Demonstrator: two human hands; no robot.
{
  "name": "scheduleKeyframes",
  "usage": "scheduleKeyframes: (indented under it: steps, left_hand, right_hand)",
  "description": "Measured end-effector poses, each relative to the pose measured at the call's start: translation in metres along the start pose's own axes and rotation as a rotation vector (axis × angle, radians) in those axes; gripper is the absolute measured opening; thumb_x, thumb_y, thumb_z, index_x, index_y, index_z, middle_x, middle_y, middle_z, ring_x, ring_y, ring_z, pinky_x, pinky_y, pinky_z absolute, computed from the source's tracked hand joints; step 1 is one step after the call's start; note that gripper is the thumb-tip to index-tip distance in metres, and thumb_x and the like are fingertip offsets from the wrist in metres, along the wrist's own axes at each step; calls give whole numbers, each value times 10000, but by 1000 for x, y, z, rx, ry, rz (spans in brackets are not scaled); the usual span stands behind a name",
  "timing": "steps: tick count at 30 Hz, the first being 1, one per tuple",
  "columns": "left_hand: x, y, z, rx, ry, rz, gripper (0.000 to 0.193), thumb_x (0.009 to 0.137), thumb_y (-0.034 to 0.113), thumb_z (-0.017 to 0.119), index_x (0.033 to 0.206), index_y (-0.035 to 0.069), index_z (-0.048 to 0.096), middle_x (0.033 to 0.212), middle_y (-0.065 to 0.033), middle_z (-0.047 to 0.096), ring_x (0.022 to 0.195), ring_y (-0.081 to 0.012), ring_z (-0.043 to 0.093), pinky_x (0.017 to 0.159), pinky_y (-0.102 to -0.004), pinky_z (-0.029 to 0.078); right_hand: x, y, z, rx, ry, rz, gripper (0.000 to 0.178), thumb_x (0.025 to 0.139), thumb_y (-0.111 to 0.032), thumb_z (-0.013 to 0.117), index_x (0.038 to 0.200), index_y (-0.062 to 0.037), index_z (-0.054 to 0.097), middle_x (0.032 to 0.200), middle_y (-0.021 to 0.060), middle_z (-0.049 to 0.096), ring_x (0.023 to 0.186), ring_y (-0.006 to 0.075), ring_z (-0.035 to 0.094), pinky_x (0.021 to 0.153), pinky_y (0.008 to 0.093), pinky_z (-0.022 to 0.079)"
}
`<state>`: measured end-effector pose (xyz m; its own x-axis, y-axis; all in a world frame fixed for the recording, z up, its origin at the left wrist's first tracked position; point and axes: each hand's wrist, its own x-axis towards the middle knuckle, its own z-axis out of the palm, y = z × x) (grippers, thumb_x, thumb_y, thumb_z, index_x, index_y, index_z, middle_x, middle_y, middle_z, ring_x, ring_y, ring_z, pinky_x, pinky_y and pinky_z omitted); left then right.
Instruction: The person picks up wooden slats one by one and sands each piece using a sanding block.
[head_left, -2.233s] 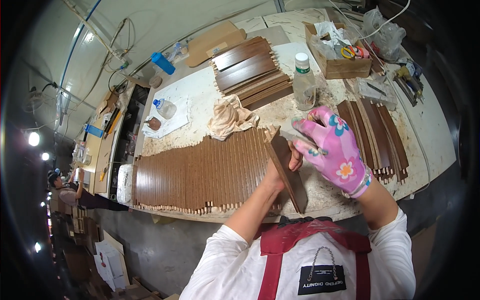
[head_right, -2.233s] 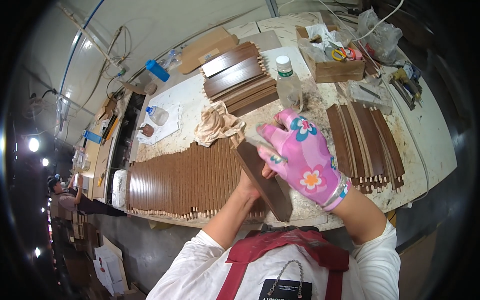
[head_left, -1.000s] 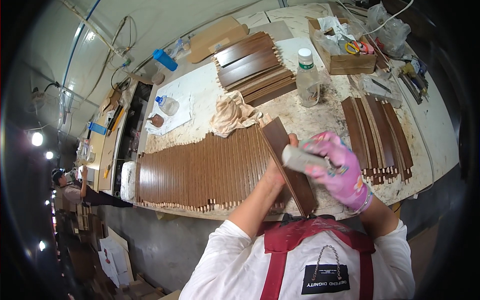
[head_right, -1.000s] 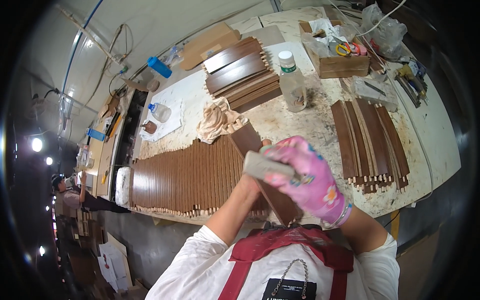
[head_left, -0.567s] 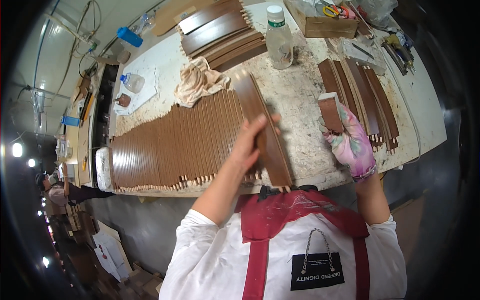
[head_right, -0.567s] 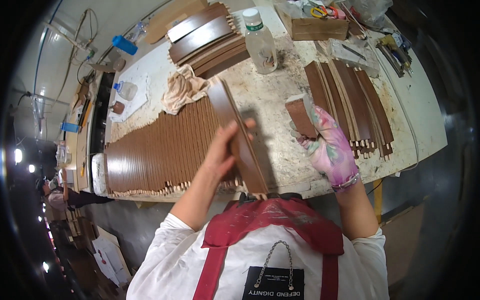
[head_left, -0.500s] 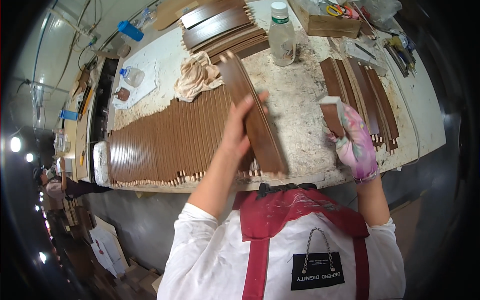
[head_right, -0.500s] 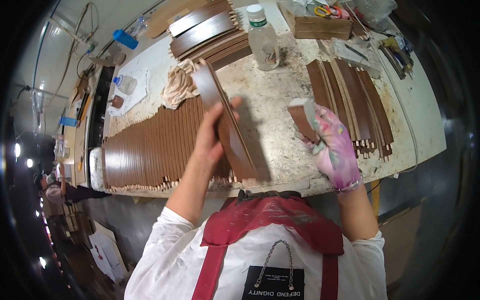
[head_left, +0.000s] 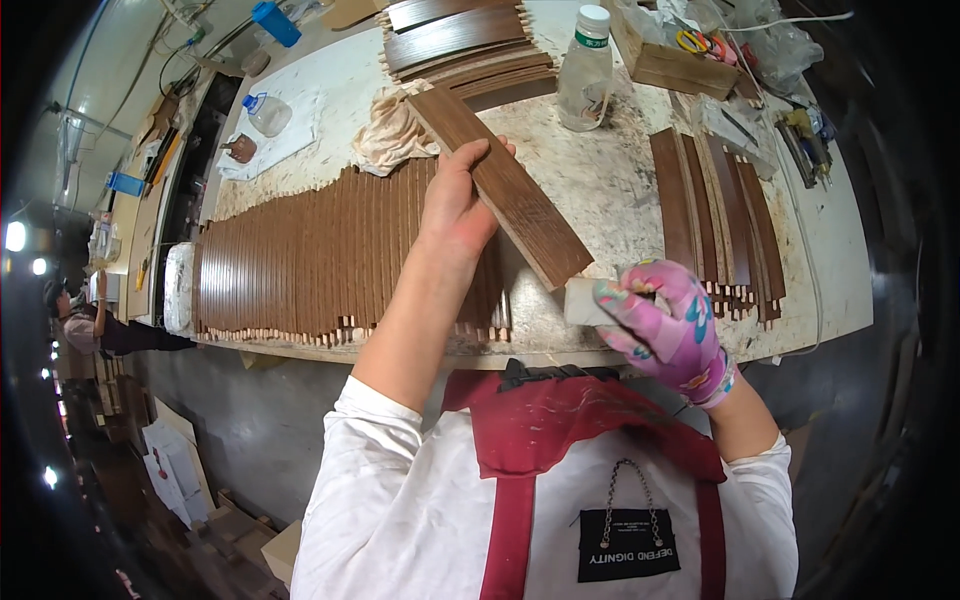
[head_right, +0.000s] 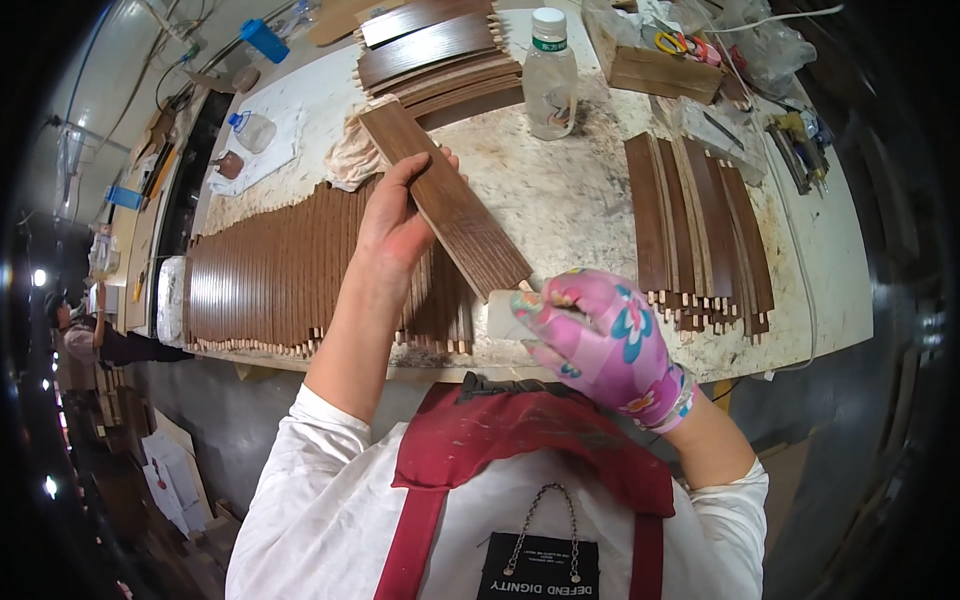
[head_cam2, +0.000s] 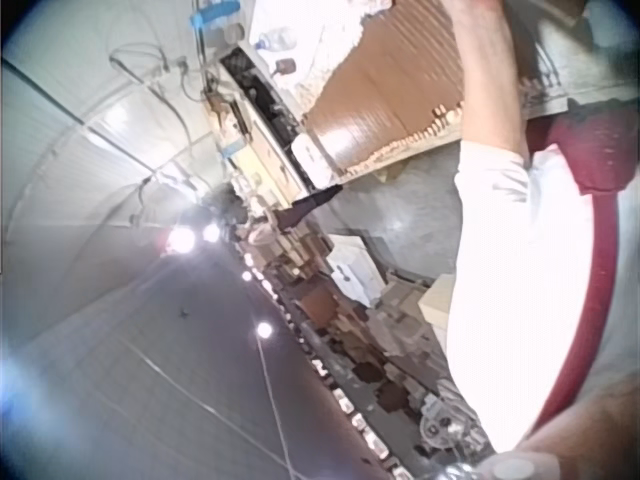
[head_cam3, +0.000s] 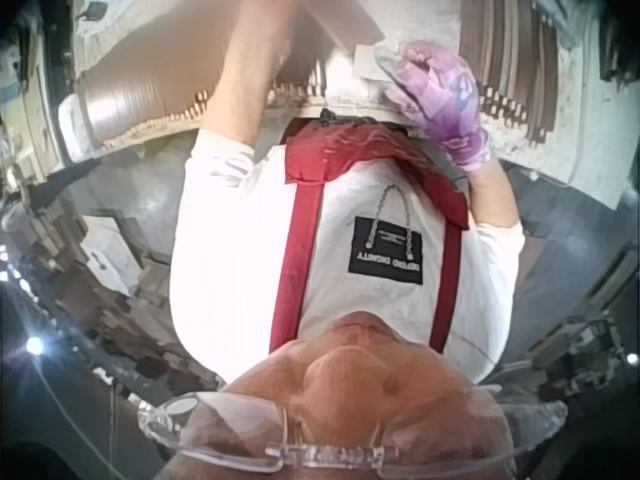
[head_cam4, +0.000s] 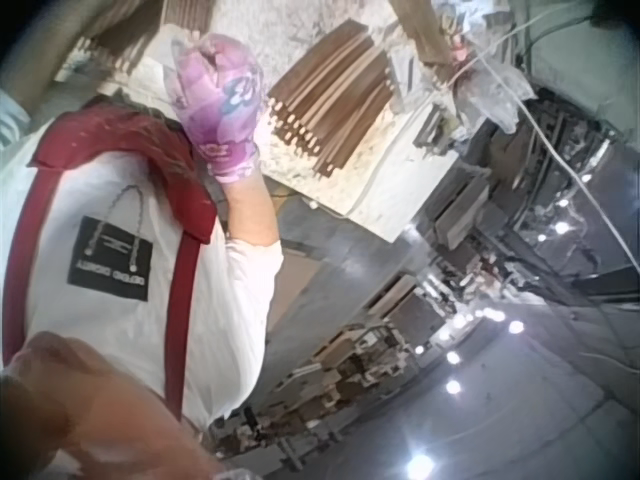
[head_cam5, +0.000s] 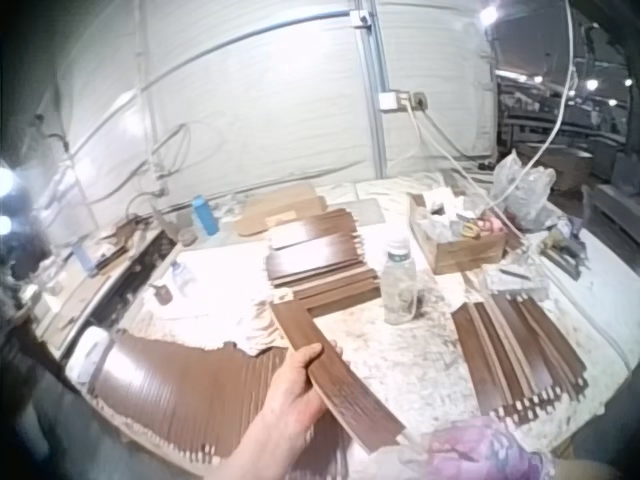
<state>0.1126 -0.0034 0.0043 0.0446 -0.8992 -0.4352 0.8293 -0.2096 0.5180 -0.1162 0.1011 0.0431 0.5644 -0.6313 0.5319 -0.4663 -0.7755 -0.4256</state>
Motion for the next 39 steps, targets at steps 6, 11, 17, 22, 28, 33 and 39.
scheduleKeyframes:
  steps: [6, 11, 17, 22, 28, 33, 39]
  left_hand:
    - [-6, 0, 5, -46, -39, 90, 277, 872, 71, 506, 1122, -38, 458, 995, -149, 573, 922, -261, 576, 855, -423, 483]
    - [-8, 5, 3, -75, -105, 158, 244, 876, 93, 508, 1085, -32, 500, 985, -143, 590, 922, -250, 583, 854, -427, 488]
    - [-8, 12, 4, -199, -254, 142, 323, 886, 76, 473, 1189, 114, 368, 1061, -123, 551, 953, -243, 560, 851, -450, 476]
    - [-25, 21, 7, -144, -302, 188, 294, 926, 172, 462, 1202, 94, 395, 1080, -124, 557, 953, -250, 564, 859, -437, 473]
    - [-26, -14, 0, 312, -310, 171, 479, 908, 495, 437, 1153, 85, 466, 989, -97, 581, 907, -221, 576, 820, -373, 484]
    - [-33, -34, -4, 280, -420, 108, 383, 899, 437, 496, 1091, 106, 486, 918, -61, 575, 866, -225, 564, 815, -367, 476]
    - [-6, -46, -22, 116, -747, -45, 265, 895, 317, 518, 1008, 78, 511, 652, 2, 486, 619, -107, 475, 547, -229, 408]
  right_hand:
    - [-10, -12, 27, -48, -151, -71, 363, 690, -124, 698, 1046, -129, 628, 923, 48, 586, 831, 239, 591, 718, 351, 487]
    - [-3, -21, 15, -42, 7, -58, 296, 697, -106, 676, 991, -105, 643, 923, 66, 598, 783, 234, 602, 693, 340, 489]
    - [-2, -10, 30, -69, -143, -24, 313, 705, -134, 683, 1013, -98, 638, 917, 76, 596, 774, 247, 598, 695, 355, 493]
    - [1, -21, -3, 13, -48, 87, 351, 698, -155, 704, 1037, -109, 624, 967, 100, 562, 884, 259, 572, 727, 358, 489]
    - [1, 17, -4, 709, 138, 570, 607, 732, -77, 687, 1282, -11, 439, 1186, 132, 516, 932, 178, 536, 823, 296, 450]
    - [32, 13, -13, 1327, 169, 699, 783, 697, 30, 622, 1394, -36, 272, 1312, 133, 434, 947, 154, 535, 791, 258, 467]
    - [44, 18, 12, 1541, 187, 684, 777, 683, 67, 578, 1386, -8, 257, 1342, 144, 407, 974, 153, 535, 804, 252, 462]
